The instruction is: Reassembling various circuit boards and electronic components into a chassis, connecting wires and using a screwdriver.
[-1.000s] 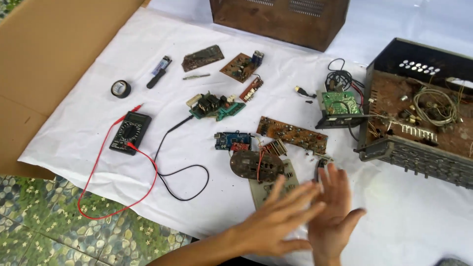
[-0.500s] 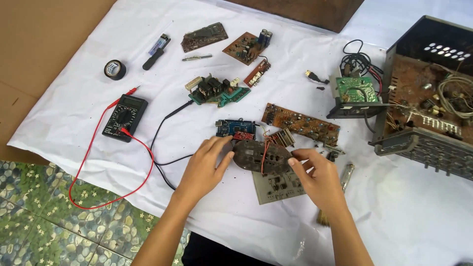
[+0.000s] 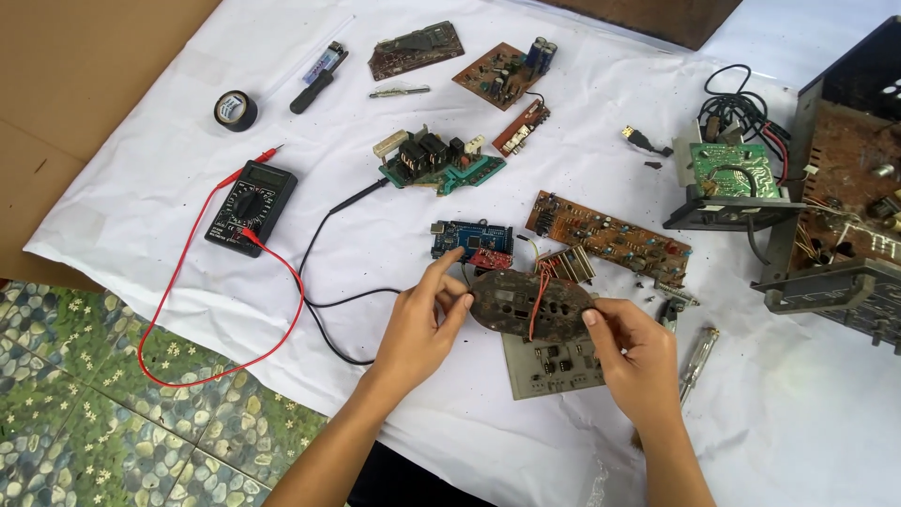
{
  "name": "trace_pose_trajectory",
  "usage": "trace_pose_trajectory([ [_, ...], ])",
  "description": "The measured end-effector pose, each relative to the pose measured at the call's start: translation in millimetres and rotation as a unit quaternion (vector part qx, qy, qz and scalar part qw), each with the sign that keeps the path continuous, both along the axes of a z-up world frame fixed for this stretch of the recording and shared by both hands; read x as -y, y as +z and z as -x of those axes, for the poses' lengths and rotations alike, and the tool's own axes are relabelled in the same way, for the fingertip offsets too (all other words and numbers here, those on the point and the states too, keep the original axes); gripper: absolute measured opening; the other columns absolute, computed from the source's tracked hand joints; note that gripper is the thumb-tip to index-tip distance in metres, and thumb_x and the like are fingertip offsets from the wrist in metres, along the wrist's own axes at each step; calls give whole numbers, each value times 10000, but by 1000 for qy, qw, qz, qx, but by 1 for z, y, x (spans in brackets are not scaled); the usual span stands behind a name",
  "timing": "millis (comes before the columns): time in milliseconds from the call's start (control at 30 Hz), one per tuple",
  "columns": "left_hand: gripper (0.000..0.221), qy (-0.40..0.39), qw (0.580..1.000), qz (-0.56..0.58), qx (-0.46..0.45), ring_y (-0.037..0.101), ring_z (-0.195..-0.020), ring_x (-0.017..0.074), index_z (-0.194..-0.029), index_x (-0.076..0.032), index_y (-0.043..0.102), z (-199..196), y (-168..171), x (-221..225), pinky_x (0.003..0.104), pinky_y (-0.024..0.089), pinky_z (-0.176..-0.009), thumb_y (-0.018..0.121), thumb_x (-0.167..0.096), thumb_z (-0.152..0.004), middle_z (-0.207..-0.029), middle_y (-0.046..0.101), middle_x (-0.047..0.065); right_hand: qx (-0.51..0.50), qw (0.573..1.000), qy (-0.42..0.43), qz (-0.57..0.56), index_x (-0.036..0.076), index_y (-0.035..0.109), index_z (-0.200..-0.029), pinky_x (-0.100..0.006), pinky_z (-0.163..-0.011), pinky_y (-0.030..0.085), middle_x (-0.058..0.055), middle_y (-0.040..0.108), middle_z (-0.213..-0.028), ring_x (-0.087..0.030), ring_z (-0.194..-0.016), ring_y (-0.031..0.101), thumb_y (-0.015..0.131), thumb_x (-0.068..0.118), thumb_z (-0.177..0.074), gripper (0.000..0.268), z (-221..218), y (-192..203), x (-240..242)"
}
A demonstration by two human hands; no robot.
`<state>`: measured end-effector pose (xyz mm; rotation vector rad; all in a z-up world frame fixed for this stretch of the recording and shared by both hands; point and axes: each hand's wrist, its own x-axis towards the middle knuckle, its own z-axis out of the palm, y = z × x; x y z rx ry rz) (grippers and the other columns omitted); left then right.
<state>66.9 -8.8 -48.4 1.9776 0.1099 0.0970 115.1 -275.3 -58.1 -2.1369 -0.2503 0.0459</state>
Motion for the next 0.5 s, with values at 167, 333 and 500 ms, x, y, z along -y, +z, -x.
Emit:
trace_pose_trajectory([
  [167,623,30,986,-166,-8,647,-650,166,-1512,-153,407,-4,0,20,410,506,-575,581,-411,-972,-896,655,-80,8,1000,-4,15,71,713,-951,-267,-521,318,25,467,-575,-104,-548,341,646,195,-1006,151,3,0,3],
  [333,923,89,962,-258,-28,674,-706,200,-1512,-152,406,-10,1,32,436,518,-517,681,-686,-811,-776,646,-56,2,1000,-6,14,68,702,-916,-260,-519,323,27,505,-592,-99,-557,365,663,175,-992,137,7,3,3],
  [500,929,77,967,-225,-92,650,-699,204,-1511,-162,373,-16,14,33,430,507,-568,726,-628,-788,-749,616,-34,15,1000,4,16,72,689,-905,-263,-521,317,32,460,-581,-99,-554,344,661,165,-993,131,7,-1,4],
])
